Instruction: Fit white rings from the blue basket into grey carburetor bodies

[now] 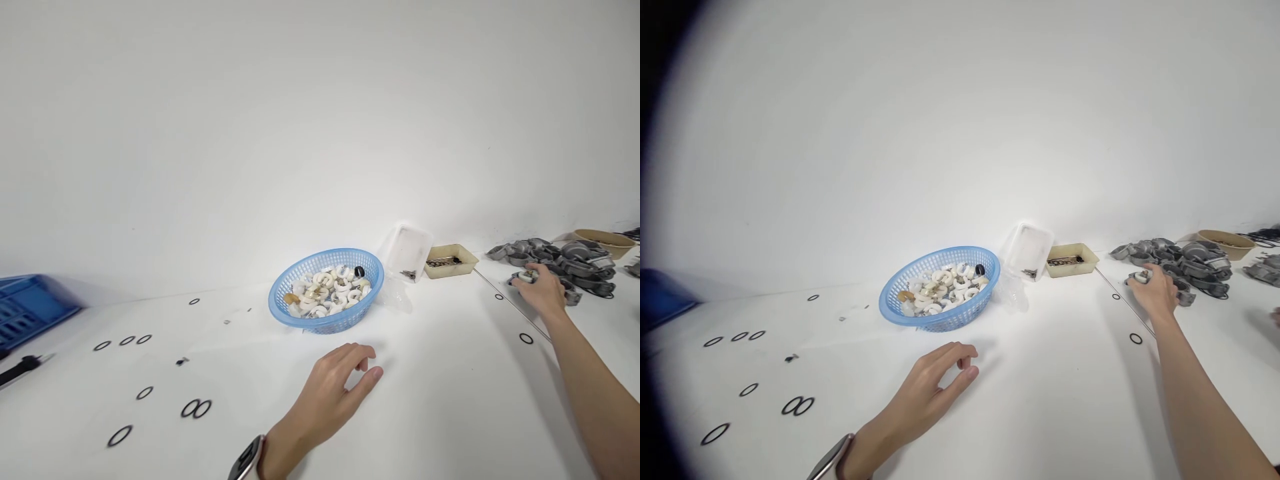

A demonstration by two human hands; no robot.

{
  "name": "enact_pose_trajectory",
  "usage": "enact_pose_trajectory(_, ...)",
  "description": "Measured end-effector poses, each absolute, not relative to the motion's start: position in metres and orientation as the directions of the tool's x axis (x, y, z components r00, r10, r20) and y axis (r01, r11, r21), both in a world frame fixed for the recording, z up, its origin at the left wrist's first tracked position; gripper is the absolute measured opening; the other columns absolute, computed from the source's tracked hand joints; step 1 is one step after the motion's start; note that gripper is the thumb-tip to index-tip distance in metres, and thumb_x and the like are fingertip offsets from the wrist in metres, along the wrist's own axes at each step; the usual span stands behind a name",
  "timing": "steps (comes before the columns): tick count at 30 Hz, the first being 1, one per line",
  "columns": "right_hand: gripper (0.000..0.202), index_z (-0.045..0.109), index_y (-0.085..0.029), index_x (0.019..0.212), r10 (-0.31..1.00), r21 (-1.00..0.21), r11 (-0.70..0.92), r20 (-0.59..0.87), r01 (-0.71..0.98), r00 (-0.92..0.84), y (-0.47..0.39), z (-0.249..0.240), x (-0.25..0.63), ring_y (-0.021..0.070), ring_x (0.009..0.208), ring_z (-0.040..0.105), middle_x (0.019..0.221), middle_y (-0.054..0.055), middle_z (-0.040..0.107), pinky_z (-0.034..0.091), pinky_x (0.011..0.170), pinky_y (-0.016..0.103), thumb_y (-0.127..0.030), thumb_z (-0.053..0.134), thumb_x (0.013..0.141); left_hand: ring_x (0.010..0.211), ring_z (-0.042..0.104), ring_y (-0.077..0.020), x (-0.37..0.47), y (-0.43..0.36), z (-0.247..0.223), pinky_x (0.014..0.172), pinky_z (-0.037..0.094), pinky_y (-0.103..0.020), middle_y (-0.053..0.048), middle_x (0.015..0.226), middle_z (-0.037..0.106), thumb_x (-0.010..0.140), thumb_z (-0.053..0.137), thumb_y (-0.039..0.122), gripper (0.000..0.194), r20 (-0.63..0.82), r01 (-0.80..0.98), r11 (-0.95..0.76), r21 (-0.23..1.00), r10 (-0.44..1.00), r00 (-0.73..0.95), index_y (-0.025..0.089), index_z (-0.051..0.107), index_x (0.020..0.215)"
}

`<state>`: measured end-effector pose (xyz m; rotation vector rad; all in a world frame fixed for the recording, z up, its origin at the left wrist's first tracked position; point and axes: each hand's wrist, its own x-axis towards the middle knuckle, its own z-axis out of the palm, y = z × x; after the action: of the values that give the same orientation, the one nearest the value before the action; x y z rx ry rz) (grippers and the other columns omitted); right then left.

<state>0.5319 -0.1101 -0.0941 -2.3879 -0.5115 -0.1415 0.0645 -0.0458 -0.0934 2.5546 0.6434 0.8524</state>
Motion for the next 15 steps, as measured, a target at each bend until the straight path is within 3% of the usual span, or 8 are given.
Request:
enact_pose_trajectory(4,0.062,0.057,-0.023,0.132,0.338,-0.556,-0.708,0.275,0.436,0.900,-0.112,-0.088,0.526,0.0471,0.133,0.037,0.139,0.024,0.048,0.033,0.102,0.058,-0.044,0.061,0.074,0.068,0.062,-0.0153,0.064,-0.047,-0.092,0.060,0.049,-0.024,-0.001,0.079,0.064,0.104,0.045,0.039,0.024,0.478,0.290,-0.842,0.454,0.505,0.718,0.021,0.061,0.101)
enact_pose_trajectory(6,0.060,0.058,-0.022,0.131,0.370,-0.516,-0.678,0.375,0.523,0.850,-0.109,-0.083,0.519,0.0466,0.137,0.031,0.142,0.024,0.045,0.028,0.106,0.057,-0.044,0.060,0.075,0.068,0.061,-0.0151,0.064,-0.047,-0.092,0.060,0.049,-0.024,0.000,0.079,0.064,0.104,0.045,0.039,0.023,0.479,0.288,-0.844,0.453,0.503,0.720,0.021,0.061,0.102)
enact_pose_trajectory(8,0.054,0.061,-0.021,0.126,0.415,-0.477,-0.596,0.507,0.646,0.756,-0.102,-0.078,0.506,0.0448,0.133,0.036,0.138,0.023,0.049,0.031,0.104,0.056,-0.043,0.057,0.077,0.067,0.061,-0.0148,0.064,-0.047,-0.091,0.061,0.048,-0.025,0.000,0.079,0.064,0.104,0.045,0.039,0.023,0.481,0.289,-0.846,0.449,0.501,0.719,0.021,0.060,0.102)
enact_pose_trajectory(10,0.048,0.062,-0.021,0.121,0.497,-0.445,-0.465,0.584,0.765,0.642,-0.093,-0.073,0.484,0.0387,0.119,0.050,0.126,0.019,0.057,0.040,0.096,0.050,-0.044,0.053,0.080,0.066,0.061,-0.0146,0.064,-0.047,-0.092,0.062,0.047,-0.026,0.000,0.078,0.064,0.104,0.045,0.039,0.023,0.484,0.292,-0.846,0.445,0.502,0.717,0.021,0.060,0.101)
enact_pose_trajectory(12,0.040,0.063,-0.020,0.113,0.671,-0.428,-0.288,0.548,0.857,0.500,-0.085,-0.072,0.453,0.0279,0.093,0.060,0.107,0.013,0.064,0.045,0.081,0.040,-0.043,0.047,0.084,0.066,0.061,-0.0146,0.064,-0.047,-0.093,0.063,0.046,-0.026,0.001,0.077,0.064,0.104,0.046,0.039,0.023,0.486,0.292,-0.849,0.440,0.498,0.718,0.021,0.059,0.100)
enact_pose_trajectory(13,0.036,0.064,-0.019,0.106,0.813,-0.410,-0.174,0.453,0.895,0.366,-0.082,-0.072,0.434,0.0248,0.080,0.059,0.094,0.011,0.066,0.044,0.072,0.036,-0.042,0.043,0.088,0.066,0.061,-0.0146,0.064,-0.046,-0.093,0.063,0.046,-0.026,0.001,0.077,0.064,0.104,0.046,0.038,0.022,0.489,0.290,-0.854,0.432,0.492,0.720,0.021,0.059,0.100)
enact_pose_trajectory(15,0.033,0.063,-0.022,0.075,0.917,-0.391,-0.040,0.350,0.919,0.189,-0.080,-0.075,0.397,0.0173,0.061,0.050,0.066,0.002,0.059,0.036,0.061,0.029,-0.046,0.046,0.090,0.065,0.060,-0.0149,0.064,-0.046,-0.095,0.064,0.044,-0.027,0.001,0.075,0.063,0.105,0.046,0.037,0.022,0.501,0.284,-0.874,0.394,0.463,0.731,0.021,0.058,0.098)
